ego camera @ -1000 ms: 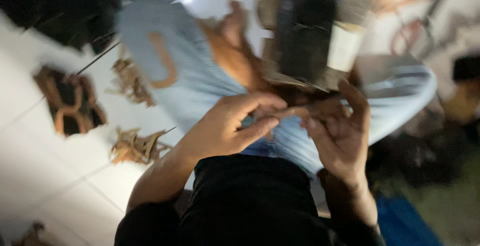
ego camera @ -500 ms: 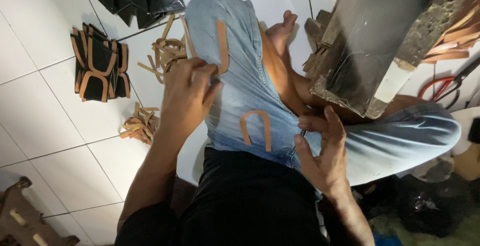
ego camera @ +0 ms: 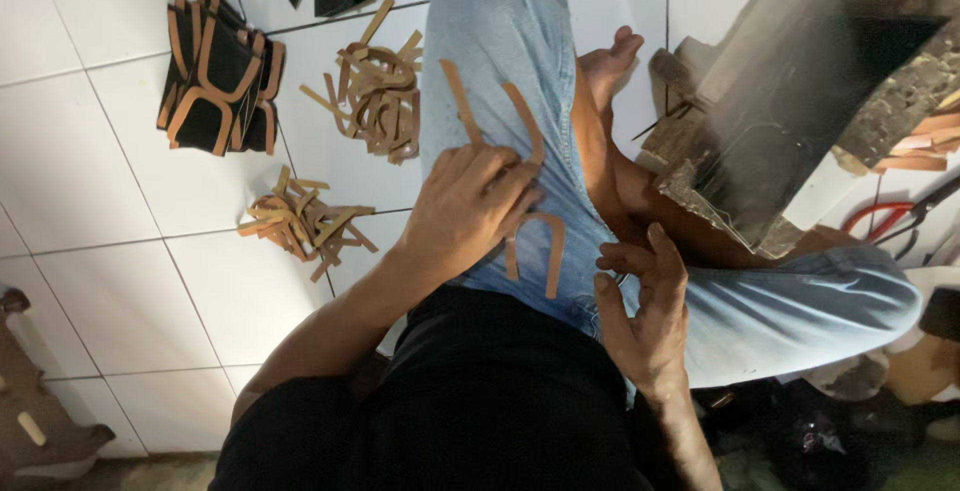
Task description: The person assembles sandals by applying adhesive to black sole pieces and attaching tan U-shaped straps. They repeatedly pick up sole pieces, apply glue, and press the straps into place, then set the finished units aside.
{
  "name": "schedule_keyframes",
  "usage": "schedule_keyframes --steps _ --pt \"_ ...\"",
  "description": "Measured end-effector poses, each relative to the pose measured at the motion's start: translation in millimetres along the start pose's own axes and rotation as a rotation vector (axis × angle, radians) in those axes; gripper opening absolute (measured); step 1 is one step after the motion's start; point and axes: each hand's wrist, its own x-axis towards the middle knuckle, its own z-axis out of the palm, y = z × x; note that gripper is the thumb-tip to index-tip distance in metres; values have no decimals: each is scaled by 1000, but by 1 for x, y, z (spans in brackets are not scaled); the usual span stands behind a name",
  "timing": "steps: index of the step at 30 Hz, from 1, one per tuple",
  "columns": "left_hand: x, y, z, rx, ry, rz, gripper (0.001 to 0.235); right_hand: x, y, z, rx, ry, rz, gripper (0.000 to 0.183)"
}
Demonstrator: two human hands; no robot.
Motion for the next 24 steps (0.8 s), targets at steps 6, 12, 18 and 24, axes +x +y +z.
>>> schedule_keyframes --steps 6,12,18,24 --pt "-4 -30 0 -70 193 -103 29 5 0 2 -29 -16 -30 77" --pt "2 -64 -15 -53 185 -195 49 24 -9 11 -152 -2 -7 80" --pt "7 -58 -16 33 70 -137 55 96 -8 49 -82 -28 -408 94" --pt "23 -42 -11 123 -10 105 55 116 -12 53 -72 -94 -461 85"
